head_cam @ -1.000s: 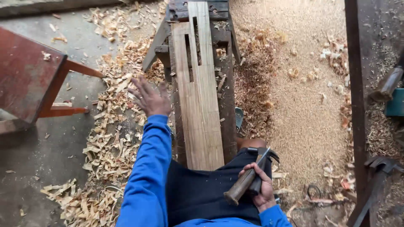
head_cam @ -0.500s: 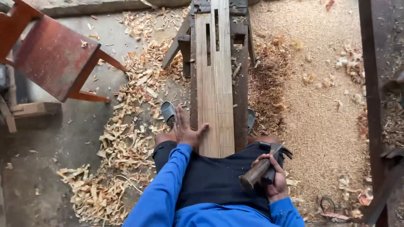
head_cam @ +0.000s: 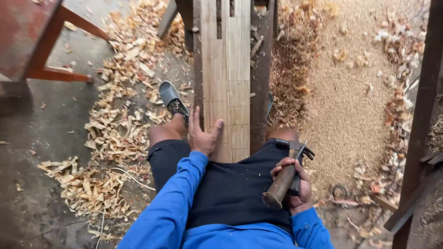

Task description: Using a hammer and chisel to carve slots into a wooden plank.

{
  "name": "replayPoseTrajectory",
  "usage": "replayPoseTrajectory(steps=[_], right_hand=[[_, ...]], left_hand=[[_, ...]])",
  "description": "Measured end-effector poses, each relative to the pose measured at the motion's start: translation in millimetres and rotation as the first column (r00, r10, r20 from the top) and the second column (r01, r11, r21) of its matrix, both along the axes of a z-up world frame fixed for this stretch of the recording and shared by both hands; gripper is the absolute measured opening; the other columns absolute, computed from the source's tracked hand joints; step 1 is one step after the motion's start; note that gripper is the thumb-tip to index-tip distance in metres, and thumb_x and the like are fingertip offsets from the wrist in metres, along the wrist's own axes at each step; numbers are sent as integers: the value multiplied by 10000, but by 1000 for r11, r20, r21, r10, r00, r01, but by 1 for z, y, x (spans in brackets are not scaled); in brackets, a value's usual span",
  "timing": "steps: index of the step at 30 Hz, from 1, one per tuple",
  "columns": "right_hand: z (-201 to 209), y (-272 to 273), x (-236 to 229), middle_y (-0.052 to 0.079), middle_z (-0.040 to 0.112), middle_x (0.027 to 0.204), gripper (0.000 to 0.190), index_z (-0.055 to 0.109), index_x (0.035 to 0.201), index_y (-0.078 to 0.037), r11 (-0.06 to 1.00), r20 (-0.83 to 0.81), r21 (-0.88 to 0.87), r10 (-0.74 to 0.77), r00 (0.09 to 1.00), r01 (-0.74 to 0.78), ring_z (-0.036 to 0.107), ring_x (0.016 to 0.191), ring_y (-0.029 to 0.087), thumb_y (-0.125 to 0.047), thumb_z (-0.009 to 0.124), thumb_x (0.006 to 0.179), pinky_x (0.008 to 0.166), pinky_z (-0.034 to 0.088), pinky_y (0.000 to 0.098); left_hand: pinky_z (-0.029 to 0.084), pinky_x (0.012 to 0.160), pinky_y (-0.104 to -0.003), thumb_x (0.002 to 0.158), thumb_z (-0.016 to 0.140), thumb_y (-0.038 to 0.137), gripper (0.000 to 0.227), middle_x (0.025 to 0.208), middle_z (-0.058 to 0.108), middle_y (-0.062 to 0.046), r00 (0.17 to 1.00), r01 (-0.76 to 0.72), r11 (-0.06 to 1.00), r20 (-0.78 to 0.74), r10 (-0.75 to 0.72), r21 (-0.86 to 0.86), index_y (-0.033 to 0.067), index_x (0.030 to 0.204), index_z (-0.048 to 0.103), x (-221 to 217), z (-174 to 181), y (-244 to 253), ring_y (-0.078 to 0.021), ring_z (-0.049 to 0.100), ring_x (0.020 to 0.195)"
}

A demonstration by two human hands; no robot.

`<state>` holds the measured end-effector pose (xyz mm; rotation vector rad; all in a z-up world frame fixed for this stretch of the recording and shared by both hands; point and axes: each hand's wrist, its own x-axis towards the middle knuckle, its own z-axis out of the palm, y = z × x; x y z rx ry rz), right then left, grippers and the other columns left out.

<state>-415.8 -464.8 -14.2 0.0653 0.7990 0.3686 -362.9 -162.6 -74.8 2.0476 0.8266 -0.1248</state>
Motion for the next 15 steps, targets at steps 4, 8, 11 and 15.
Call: replayPoseTrajectory(steps=[4,8,11,15], right_hand=[[9,6,8,13,627,1000,125,567,1089,-64,997,-24,67,-45,999,46,636,994,121,-121,654,1021,942,470,372],[7,7,18,7,609,987,142,557,1082,-68,997,-34,67,-26,999,28,626,1006,122,-118,665,1006,949,470,363],[8,10,22,-7,607,979,174,552,1096,-66,1000,-109,0,19,994,-19,622,997,113,-113,678,985,946,467,372],[8,12,20,-22,605,962,211,545,1113,-65,999,-144,-17,42,989,-45,624,1001,110,-103,691,966,948,466,377]], left_hand=[[380,1162,-463,789,801,562,919,1632,356,-227,999,34,999,30,-35,31,165,1542,456,4,21,1,-415,434,1441],[415,1166,-462,801,843,500,885,1649,336,-233,997,62,998,41,-63,23,124,1525,500,4,24,3,-418,460,1437],[416,1186,-467,707,905,505,963,1657,347,-222,995,79,994,52,-83,81,115,1498,519,6,25,1,-427,455,1460],[402,1158,-491,565,953,545,1120,1638,320,-239,992,117,989,29,-120,86,99,1488,503,12,34,5,-454,433,1436]])
